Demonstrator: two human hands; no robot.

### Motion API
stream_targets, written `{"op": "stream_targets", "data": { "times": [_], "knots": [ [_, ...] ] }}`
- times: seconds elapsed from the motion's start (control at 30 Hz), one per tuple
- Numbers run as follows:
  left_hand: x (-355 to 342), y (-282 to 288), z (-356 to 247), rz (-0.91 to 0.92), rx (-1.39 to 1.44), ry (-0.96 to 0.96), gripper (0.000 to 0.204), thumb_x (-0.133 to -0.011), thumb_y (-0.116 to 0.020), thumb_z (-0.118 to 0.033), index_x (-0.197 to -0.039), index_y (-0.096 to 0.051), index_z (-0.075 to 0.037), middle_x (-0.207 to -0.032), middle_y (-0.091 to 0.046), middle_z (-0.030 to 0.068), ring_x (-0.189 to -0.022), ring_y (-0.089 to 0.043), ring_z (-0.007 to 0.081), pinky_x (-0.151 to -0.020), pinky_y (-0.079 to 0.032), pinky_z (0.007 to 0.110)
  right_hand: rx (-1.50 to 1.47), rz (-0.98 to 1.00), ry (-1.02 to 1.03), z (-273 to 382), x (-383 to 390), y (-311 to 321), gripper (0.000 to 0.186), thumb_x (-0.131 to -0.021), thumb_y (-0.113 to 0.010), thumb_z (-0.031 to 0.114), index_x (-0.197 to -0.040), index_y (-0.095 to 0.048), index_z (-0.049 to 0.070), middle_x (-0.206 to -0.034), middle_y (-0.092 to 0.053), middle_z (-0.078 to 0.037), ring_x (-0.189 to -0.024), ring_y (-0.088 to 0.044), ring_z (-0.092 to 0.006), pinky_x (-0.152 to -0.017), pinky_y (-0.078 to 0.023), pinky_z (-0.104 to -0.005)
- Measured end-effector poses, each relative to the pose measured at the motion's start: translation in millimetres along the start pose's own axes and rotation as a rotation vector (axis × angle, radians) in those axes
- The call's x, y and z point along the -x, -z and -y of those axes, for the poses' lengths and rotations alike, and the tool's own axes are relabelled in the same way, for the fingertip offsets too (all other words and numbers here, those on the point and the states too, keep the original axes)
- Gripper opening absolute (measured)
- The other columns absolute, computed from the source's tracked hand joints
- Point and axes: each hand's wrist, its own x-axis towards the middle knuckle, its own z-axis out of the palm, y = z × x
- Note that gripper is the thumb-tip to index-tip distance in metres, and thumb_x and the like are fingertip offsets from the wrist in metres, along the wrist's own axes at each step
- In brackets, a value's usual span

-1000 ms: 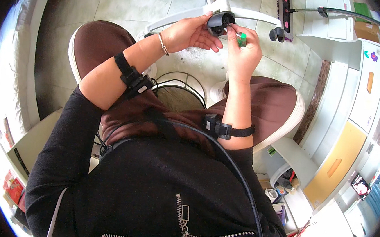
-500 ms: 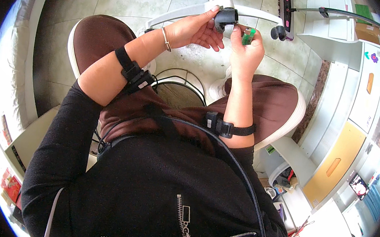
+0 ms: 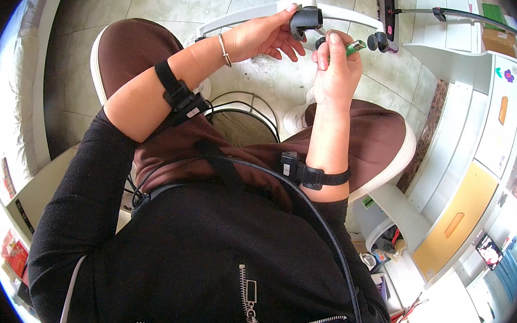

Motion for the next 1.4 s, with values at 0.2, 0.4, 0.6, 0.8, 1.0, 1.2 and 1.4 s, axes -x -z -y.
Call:
{"op": "stream_targets", "data": {
  "times": [0.2, 0.4, 0.6, 0.8, 1.0, 1.2, 1.4],
  "knots": [
    [-2, 3, 3, 0.021, 0.019, 0.010, 0.065, -0.094, -0.024, -0.062, -0.100, -0.058, -0.007, -0.095, -0.065, 0.0087, -0.086, -0.063, 0.0157, -0.071, -0.045, 0.025, -0.103, 0.118, 0.009, 9, 6, -1, 0.015, -0.090, -0.058, 0.019, -0.095, -0.059, 0.005, -0.085, -0.053, 0.001, -0.049, -0.037, -0.0053, -0.055, -0.033, -0.0246],
    [0, 3, 2, 0.029, 0.066, -0.024, 0.059, -0.096, -0.025, -0.056, -0.108, -0.056, -0.007, -0.099, -0.065, 0.0084, -0.090, -0.062, 0.0167, -0.074, -0.045, 0.025, -0.289, 0.328, 0.068, 22, 12, 4, 0.011, -0.090, -0.060, 0.023, -0.088, -0.058, 0.012, -0.085, -0.046, 0.004, -0.046, -0.034, -0.0023, -0.053, -0.032, -0.0214],
    [2, 3, 0, -0.061, 0.082, -0.102, 0.051, -0.098, -0.030, -0.049, -0.117, -0.053, -0.008, -0.104, -0.064, 0.0089, -0.093, -0.061, 0.0165, -0.079, -0.045, 0.026, -0.494, 0.553, 0.047, 39, 20, 9, 0.014, -0.089, -0.062, 0.024, -0.082, -0.057, 0.014, -0.081, -0.043, 0.005, -0.044, -0.036, -0.0023, -0.055, -0.036, -0.0216],
    [2, 5, 0, -0.022, 0.113, -0.095, 0.049, -0.099, -0.030, -0.047, -0.117, -0.053, -0.009, -0.105, -0.064, 0.0092, -0.094, -0.062, 0.0166, -0.079, -0.046, 0.027, -0.564, 0.651, 0.052, 52, 31, 15, 0.012, -0.088, -0.064, 0.020, -0.081, -0.056, 0.015, -0.080, -0.044, 0.004, -0.045, -0.042, -0.0028, -0.057, -0.038, -0.0227],
    [5, 1, -5, -0.027, 0.097, -0.090, 0.046, -0.099, -0.032, -0.046, -0.116, -0.053, -0.010, -0.105, -0.064, 0.0093, -0.092, -0.061, 0.0164, -0.079, -0.045, 0.027, -0.622, 0.631, 0.076, 55, 36, 15, 0.009, -0.087, -0.065, 0.018, -0.083, -0.058, 0.018, -0.081, -0.044, 0.006, -0.049, -0.043, -0.0006, -0.057, -0.038, -0.0216],
    [5, 1, -7, -0.061, 0.062, -0.072, 0.044, -0.098, -0.034, -0.046, -0.117, -0.052, -0.011, -0.105, -0.064, 0.0096, -0.091, -0.061, 0.0168, -0.078, -0.044, 0.027, -0.852, 0.647, 0.080, 70, 46, 13, 0.008, -0.084, -0.067, 0.014, -0.079, -0.064, 0.018, -0.080, -0.048, 0.006, -0.058, -0.055, -0.0019, -0.062, -0.045, -0.0230],
    [-1, 2, 1, -0.191, -0.064, -0.054, 0.046, -0.096, -0.039, -0.048, -0.109, -0.057, -0.008, -0.096, -0.063, 0.0073, -0.087, -0.059, 0.0184, -0.079, -0.044, 0.031, -0.783, 0.196, -0.108, 88, 49, 26, 0.008, -0.088, -0.058, 0.011, -0.089, -0.056, 0.018, -0.087, -0.056, 0.007, -0.077, -0.057, -0.0042, -0.064, -0.044, -0.0228]
  ]
}}
